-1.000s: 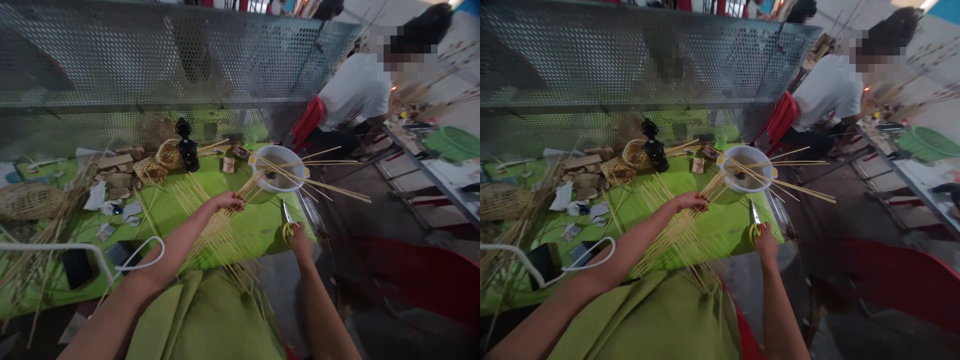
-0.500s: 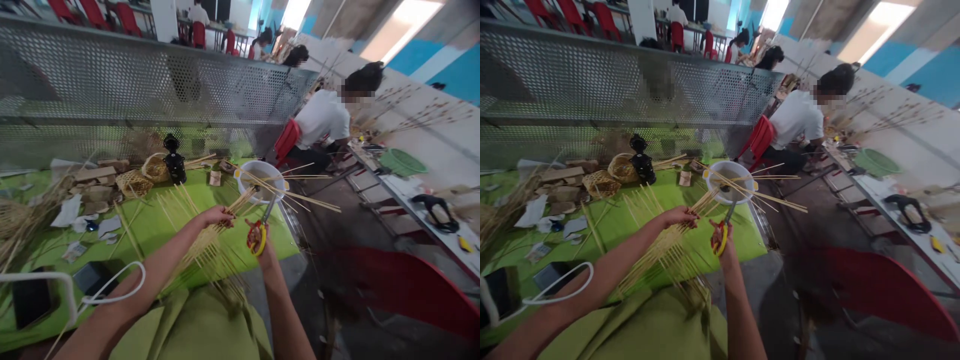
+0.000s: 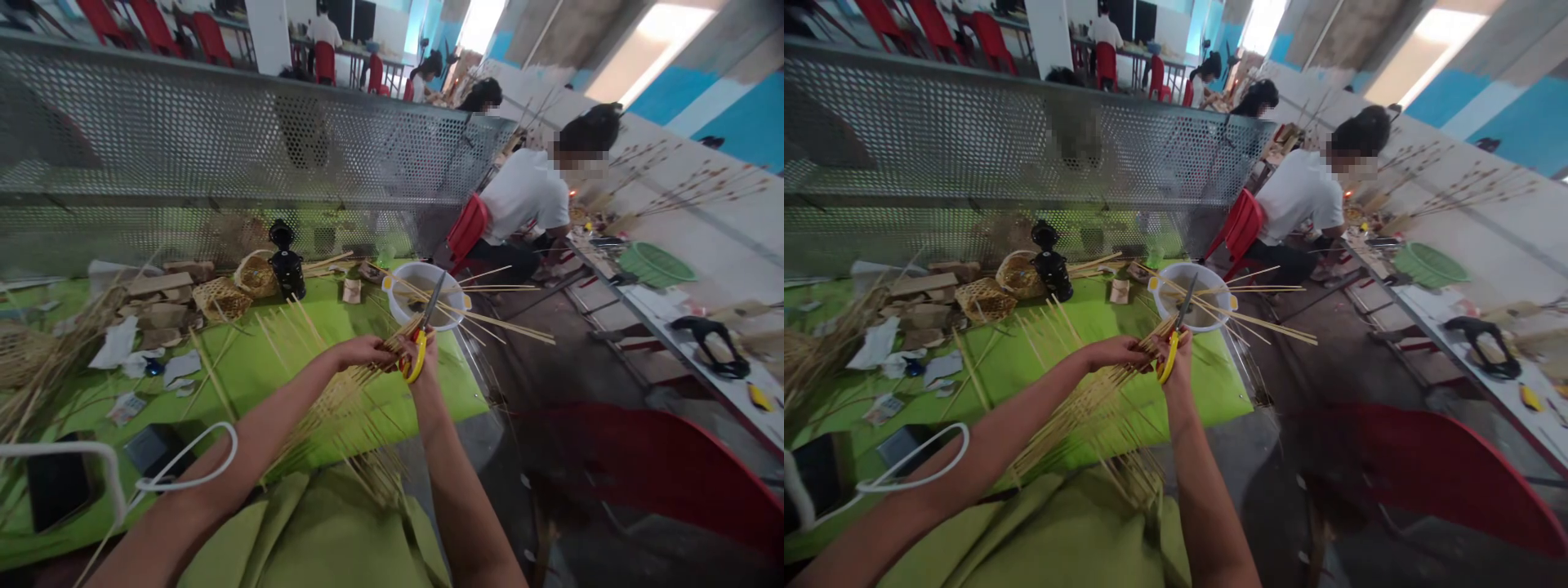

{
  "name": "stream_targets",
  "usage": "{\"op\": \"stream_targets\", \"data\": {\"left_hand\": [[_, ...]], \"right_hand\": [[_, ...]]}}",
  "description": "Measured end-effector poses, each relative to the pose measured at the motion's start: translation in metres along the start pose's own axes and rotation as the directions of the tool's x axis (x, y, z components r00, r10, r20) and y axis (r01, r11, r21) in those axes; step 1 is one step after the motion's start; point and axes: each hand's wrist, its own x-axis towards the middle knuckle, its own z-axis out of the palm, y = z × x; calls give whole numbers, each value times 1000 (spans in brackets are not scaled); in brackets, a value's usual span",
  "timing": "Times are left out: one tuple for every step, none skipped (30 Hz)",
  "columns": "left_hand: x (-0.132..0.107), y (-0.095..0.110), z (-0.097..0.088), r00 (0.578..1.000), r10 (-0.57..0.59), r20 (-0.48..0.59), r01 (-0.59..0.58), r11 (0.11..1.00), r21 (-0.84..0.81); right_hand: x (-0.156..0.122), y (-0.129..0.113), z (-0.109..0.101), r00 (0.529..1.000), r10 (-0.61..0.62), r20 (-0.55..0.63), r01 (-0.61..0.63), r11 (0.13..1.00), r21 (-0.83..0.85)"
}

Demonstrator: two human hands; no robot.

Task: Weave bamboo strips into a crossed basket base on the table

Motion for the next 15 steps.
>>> {"op": "stream_targets", "data": {"left_hand": [[1,2,2,1000,5,-15,-5,1000,-2],[3,3,4,999,3,-39,-3,1000,-5],[4,4,6,998,-1,-67,0,1000,-6],[5,5,8,995,-6,-99,6,1000,-4],[6,5,9,991,-10,-131,10,1000,0],[6,5,9,987,-13,-160,14,1000,5],[6,5,9,983,-14,-183,15,1000,6],[5,5,8,980,-16,-200,16,1000,2],[4,4,6,978,-16,-208,15,1000,-7],[3,3,4,978,-16,-207,12,1000,-19],[2,2,1,979,-13,-203,7,999,-34],[2,1,-2,980,-13,-198,3,999,-51],[1,-1,-4,981,-14,-194,1,998,-69],[1,-2,-6,981,-17,-192,0,996,-88],[1,-3,-8,982,-21,-190,1,995,-103]], "right_hand": [[0,-1,1,1000,-9,-6,10,1000,2],[0,-3,2,1000,-21,-19,21,1000,14],[0,-6,2,999,-25,-30,26,999,27],[0,-10,2,1000,-10,-22,10,1000,25],[0,-15,0,1000,9,-14,-9,1000,19],[-1,-20,-3,1000,26,-6,-26,1000,9],[-2,-25,-8,999,40,4,-40,999,-3],[-4,-31,-15,999,50,15,-50,999,-19],[-6,-36,-23,998,58,32,-57,998,-40],[-10,-41,-33,997,61,49,-58,996,-63],[-14,-45,-44,995,67,71,-60,994,-92],[-18,-49,-56,993,75,91,-64,990,-125],[-22,-52,-68,990,86,108,-67,984,-166],[-26,-54,-79,986,97,133,-67,975,-214],[-29,-57,-89,981,113,160,-67,962,-266]]}}
